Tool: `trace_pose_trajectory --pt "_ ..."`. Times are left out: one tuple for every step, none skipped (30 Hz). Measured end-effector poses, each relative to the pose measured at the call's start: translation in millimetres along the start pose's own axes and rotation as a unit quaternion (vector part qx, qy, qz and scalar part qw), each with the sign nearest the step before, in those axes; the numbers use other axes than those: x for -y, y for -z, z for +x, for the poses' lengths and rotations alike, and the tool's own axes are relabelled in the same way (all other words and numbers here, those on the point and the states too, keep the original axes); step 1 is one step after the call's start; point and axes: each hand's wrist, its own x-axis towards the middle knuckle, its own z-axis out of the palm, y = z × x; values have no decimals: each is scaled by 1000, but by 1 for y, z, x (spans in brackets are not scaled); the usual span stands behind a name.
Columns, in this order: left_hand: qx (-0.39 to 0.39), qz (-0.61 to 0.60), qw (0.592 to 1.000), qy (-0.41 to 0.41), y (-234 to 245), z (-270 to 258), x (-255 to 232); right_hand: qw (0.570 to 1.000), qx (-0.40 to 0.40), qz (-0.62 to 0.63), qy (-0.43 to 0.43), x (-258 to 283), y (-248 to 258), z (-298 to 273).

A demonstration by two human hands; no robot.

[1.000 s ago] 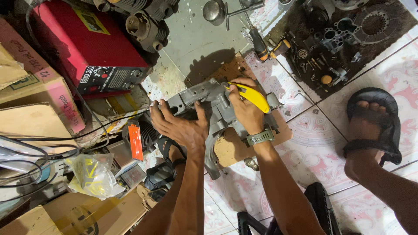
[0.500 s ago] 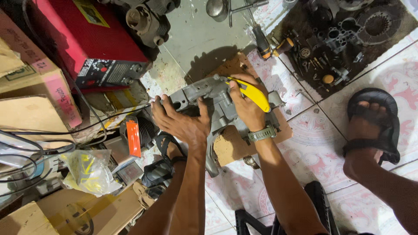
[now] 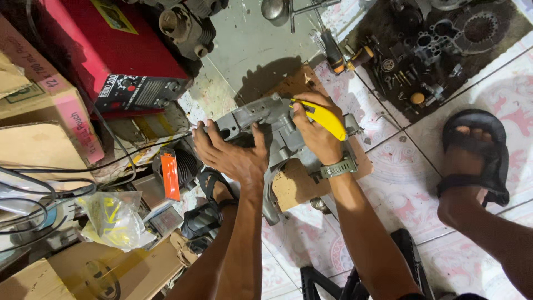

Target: The person scrubs a large metal engine casing with a yellow-handled brush, focusing on crevices and surfaces. They rotate the casing to access different areas while scrubbing.

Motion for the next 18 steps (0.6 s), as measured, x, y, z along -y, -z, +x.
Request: trace_pose_trajectory --pt "-6 -3 1000 0 0 0 -1 1000 0 6 -4 3 1 0" --pt "-12 -4 1000 2 1 -1 0 1000 3 14 -8 6 1 0" --pt "-13 -2 1000 2 -1 2 0 1000 4 16 -7 6 -2 6" --pt "-15 -5 1000 3 -1 2 0 1000 0 18 -2 6 -2 7" --pt "-16 -7 1000 3 -1 1 0 1000 -3 20 4 6 -3 8" --pt "-15 -9 1000 3 0 -1 0 1000 -5 18 4 5 -1 6" --pt "-9 -4 1000 -4 2 -2 1 1000 2 13 5 4 0 5" --pt "-10 2 1000 -11 1 1 1 1000 8 12 12 2 0 7" --pt "-17 1 1000 -11 -3 4 0 1000 7 14 18 1 -2 11" --pt "-22 0 1000 -6 -3 2 0 1000 5 24 12 0 -3 9" --pt "-27 -1 1000 -2 -3 0 1 999 2 34 6 -1 -3 7" --pt "-25 -1 1000 -2 0 -1 1 999 2 32 5 0 -2 5" --pt "-13 -4 1000 -1 2 -2 1 1000 6 20 13 1 -1 3" --pt "-9 -9 1000 0 1 1 0 999 9 11 29 0 -1 6" --pt "-14 -11 1000 -1 -3 3 -2 999 7 12 34 -1 -2 12" --pt "-12 -6 1000 -1 -2 2 -1 999 9 20 34 0 -2 10" --pt "-9 -1 1000 -2 -2 0 1 999 10 28 34 0 -2 9" --pt "-6 0 1000 -2 0 -2 1 999 11 27 31 1 0 7"
